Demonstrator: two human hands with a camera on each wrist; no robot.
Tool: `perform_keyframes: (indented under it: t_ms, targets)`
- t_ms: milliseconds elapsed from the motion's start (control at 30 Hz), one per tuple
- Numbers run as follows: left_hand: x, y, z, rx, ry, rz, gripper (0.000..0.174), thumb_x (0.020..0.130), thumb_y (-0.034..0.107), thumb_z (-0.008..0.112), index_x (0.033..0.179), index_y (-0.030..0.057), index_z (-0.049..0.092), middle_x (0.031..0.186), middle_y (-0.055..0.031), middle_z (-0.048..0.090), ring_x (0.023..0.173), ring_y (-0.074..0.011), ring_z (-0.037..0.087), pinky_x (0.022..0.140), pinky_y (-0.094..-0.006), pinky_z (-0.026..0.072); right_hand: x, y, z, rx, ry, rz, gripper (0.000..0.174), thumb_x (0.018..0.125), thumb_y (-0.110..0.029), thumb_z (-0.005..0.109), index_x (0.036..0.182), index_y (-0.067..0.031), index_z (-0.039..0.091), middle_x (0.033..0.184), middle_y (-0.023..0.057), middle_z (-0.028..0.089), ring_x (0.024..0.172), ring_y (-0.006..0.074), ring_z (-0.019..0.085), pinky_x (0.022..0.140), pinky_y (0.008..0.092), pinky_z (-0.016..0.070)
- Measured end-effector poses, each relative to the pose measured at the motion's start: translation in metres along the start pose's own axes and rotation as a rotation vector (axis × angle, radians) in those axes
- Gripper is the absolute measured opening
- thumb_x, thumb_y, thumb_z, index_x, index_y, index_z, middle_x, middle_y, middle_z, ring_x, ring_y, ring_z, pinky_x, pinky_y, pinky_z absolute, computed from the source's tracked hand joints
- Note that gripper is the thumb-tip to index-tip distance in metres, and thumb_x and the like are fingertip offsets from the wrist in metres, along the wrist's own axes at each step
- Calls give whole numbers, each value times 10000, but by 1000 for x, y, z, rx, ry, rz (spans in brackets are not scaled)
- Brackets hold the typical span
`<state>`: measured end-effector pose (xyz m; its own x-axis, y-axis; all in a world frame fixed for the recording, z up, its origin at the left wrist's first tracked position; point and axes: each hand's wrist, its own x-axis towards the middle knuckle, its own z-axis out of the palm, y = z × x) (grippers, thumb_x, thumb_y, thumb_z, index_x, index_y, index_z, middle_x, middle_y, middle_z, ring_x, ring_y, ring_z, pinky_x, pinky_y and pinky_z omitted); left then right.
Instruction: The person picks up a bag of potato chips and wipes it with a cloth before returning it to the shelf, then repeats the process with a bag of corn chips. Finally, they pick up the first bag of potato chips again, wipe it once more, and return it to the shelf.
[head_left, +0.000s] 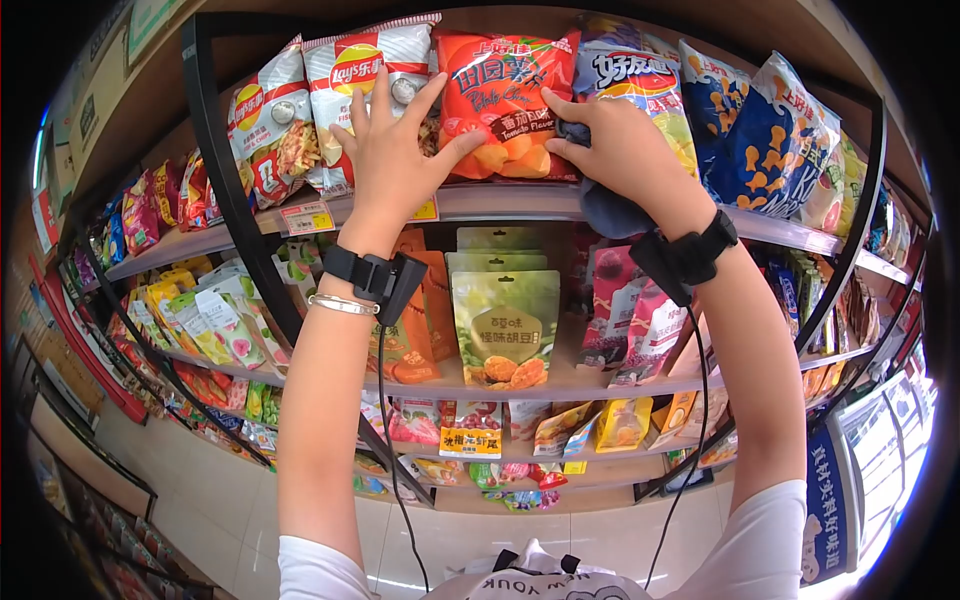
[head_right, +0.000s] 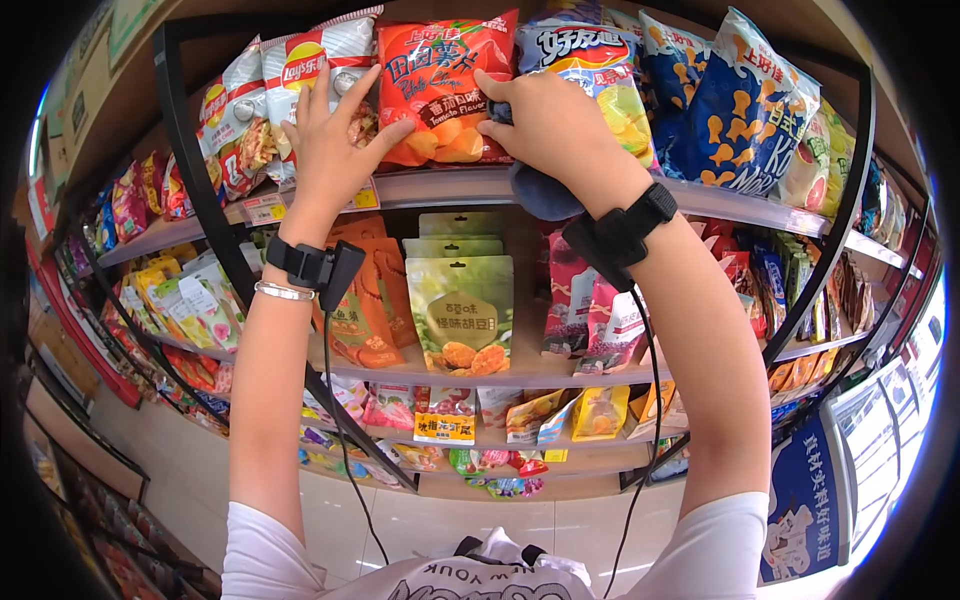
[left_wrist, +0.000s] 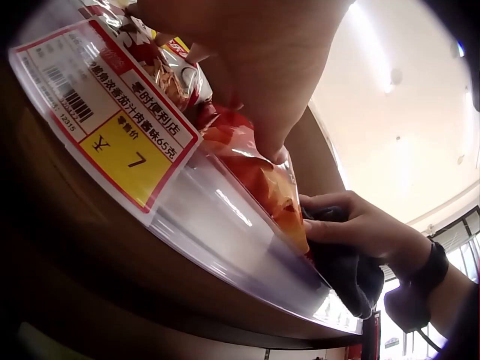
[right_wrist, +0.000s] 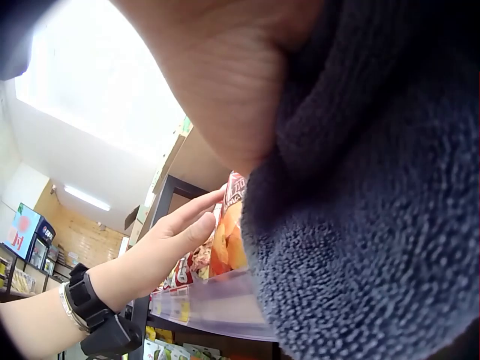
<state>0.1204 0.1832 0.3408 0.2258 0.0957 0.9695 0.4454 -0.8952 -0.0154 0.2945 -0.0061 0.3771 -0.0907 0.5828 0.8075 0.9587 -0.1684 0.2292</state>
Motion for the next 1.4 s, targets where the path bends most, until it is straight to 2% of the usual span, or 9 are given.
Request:
perform_keyframes:
  t_ms: [400,500,600,800,1200,1233,1300,1367,1400]
  targets:
    - [-5,5,4,-11,52,22,665,790,661,685,1375,370,560,1563,-247,270,1454,-457,185,1062,-774,20,-5,0,-9,-10,-122,-96,457,856,-273,712,1283,-125,643,891,204,688,867,369,657,797,443,512]
    - [-5,8,0,68,56,20,663,768,672,695,1330,332,603,1569,-223,266,1443,-465,189,1014,-815,142,-7,6,-11,107,-136,-91,413,845,-273,719,1222,-109,679,904,204,695,866,370,658,803,437,518]
    - [-4,7,-5,5,76,15,588,815,606,697,1319,312,624,1540,-233,326,1424,-427,255,1103,-700,117,-10,2,-17,207,-98,-23,349,833,-271,722,1126,-83,714,912,203,701,857,373,662,804,432,527]
    - [-2,-1,-8,-81,146,10,562,852,508,711,1316,203,630,1468,-225,439,1360,-382,371,1112,-534,270,-12,0,-18,170,81,-23,309,820,-260,720,1053,-58,726,905,202,706,847,372,671,796,429,532]
    - [-19,39,-25,-295,338,20,397,835,271,742,1189,103,671,1287,-162,581,1224,-368,481,1025,-472,383,-32,-25,-10,262,410,115,253,815,-210,729,998,-37,704,887,181,694,799,370,660,735,420,525]
    - [-22,52,-29,-314,369,53,353,821,235,747,1134,83,687,1218,-126,620,1106,-344,551,988,-460,410,-35,-29,-11,283,454,143,246,815,-197,733,1001,-39,702,893,182,694,801,368,661,731,415,524]
    - [-36,80,-37,-554,206,57,378,831,151,763,1188,78,663,1094,-87,650,904,-204,626,783,-327,517,-40,-37,-14,352,563,152,229,820,-159,745,997,-23,695,893,182,693,811,352,673,724,389,524]
    - [-50,108,-46,-917,-135,8,474,810,129,781,1252,68,619,1042,-81,638,800,-161,610,654,-265,519,-45,-44,-14,407,625,187,219,824,-148,746,986,-13,690,894,174,694,813,343,678,726,378,526]
    - [-58,116,-43,-1012,-249,-5,552,802,140,793,1301,62,571,1069,-80,631,822,-172,612,665,-265,529,-49,-47,-13,461,653,190,216,823,-143,749,975,-6,682,887,165,694,808,331,679,730,368,525]
